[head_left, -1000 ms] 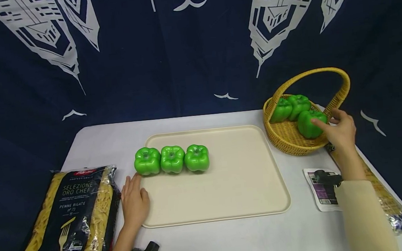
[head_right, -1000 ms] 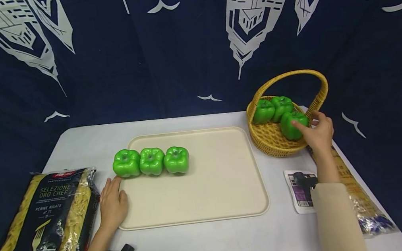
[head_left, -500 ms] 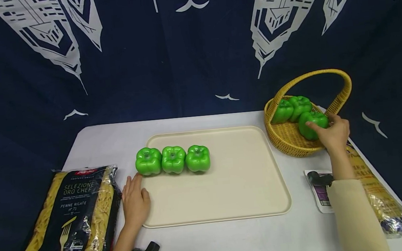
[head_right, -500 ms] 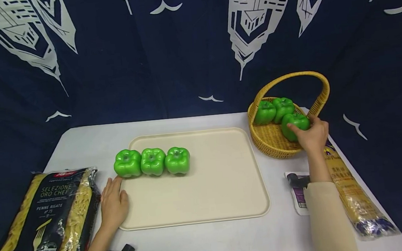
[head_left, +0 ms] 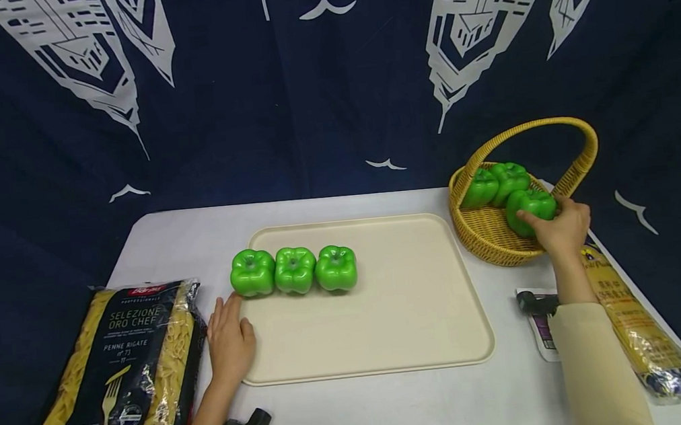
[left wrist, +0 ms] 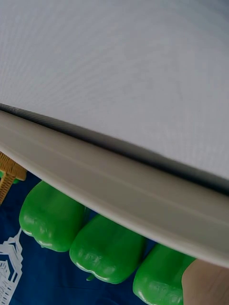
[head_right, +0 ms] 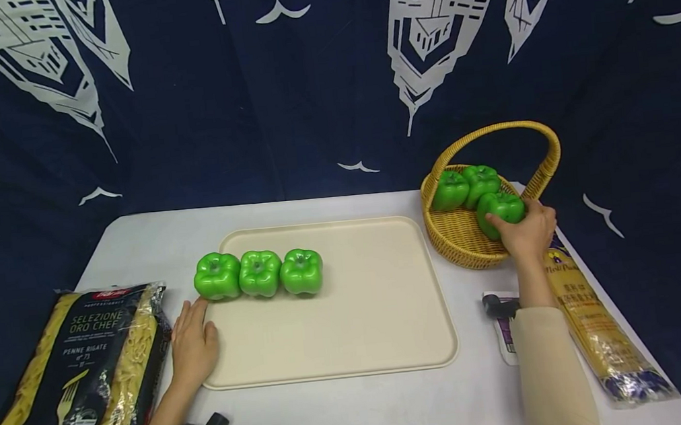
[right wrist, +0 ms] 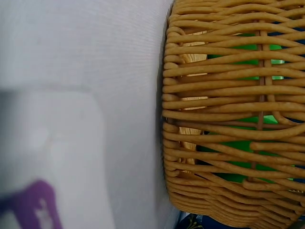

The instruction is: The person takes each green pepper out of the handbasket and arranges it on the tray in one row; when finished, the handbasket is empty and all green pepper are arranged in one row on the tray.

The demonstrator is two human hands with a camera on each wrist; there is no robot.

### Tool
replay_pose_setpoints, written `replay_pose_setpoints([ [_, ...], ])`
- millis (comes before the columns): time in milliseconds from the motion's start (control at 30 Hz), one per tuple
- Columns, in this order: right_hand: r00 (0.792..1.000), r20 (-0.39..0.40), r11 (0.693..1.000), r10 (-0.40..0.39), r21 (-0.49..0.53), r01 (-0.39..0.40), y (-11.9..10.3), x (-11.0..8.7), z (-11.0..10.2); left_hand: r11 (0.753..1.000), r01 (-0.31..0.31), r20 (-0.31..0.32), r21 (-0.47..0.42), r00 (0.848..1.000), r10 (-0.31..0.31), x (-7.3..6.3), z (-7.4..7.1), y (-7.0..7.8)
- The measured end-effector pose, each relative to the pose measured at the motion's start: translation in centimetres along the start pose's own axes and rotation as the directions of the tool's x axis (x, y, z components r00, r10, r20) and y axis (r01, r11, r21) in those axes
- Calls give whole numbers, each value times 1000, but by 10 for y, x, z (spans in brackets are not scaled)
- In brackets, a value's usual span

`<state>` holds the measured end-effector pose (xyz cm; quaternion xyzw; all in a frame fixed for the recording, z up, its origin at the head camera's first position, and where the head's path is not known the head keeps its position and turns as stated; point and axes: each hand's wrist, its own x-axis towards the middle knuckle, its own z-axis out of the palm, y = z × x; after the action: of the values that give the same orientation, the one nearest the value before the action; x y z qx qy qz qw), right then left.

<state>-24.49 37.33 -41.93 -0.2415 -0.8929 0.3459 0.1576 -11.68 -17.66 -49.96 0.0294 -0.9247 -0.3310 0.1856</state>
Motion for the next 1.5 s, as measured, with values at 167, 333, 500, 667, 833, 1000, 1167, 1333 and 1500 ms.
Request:
replay_pose_setpoints([
  [167, 1000, -11, 1000, -2, -1, 2, 0, -1, -1, 1000, -2, -2, 0, 1000, 2, 0, 0, 0],
  [333, 1000, -9, 1000, -15, 5, 15, 0, 0, -3, 1000, 0, -2, -4, 1000, 0, -1, -1, 1],
  [500, 1000, 12, 1000, -13, 17, 13, 1, -2, -6, 1000, -1, 2, -7, 1000, 1, 0, -1, 2],
  [667, 1000, 5, 1000, 4, 31, -4, 0, -5, -9, 1000, 5, 5, -7, 1000, -5, 0, -2, 2],
  [833, 1000, -8, 997, 20, 68, -20, -2, -10, -13, 1000, 9, 1, -10, 1000, -9, 0, -2, 2],
  [1000, 999, -15, 993, 47, 113, -45, -2, -16, -20, 1000, 9, 0, -12, 1000, -9, 0, -1, 2],
  [1167, 999, -33, 990, 41, 138, -36, -4, -22, -27, 1000, 3, -2, -6, 1000, -3, 1, -1, 2],
  [1333, 999, -29, 987, 37, 157, -32, -11, -30, -34, 1000, -4, -5, -4, 1000, 4, 1, -2, 3],
  [1500, 999, 31, 986, 38, 164, -42, -22, -42, -39, 1000, -1, -4, -2, 1000, 1, 0, -2, 3],
])
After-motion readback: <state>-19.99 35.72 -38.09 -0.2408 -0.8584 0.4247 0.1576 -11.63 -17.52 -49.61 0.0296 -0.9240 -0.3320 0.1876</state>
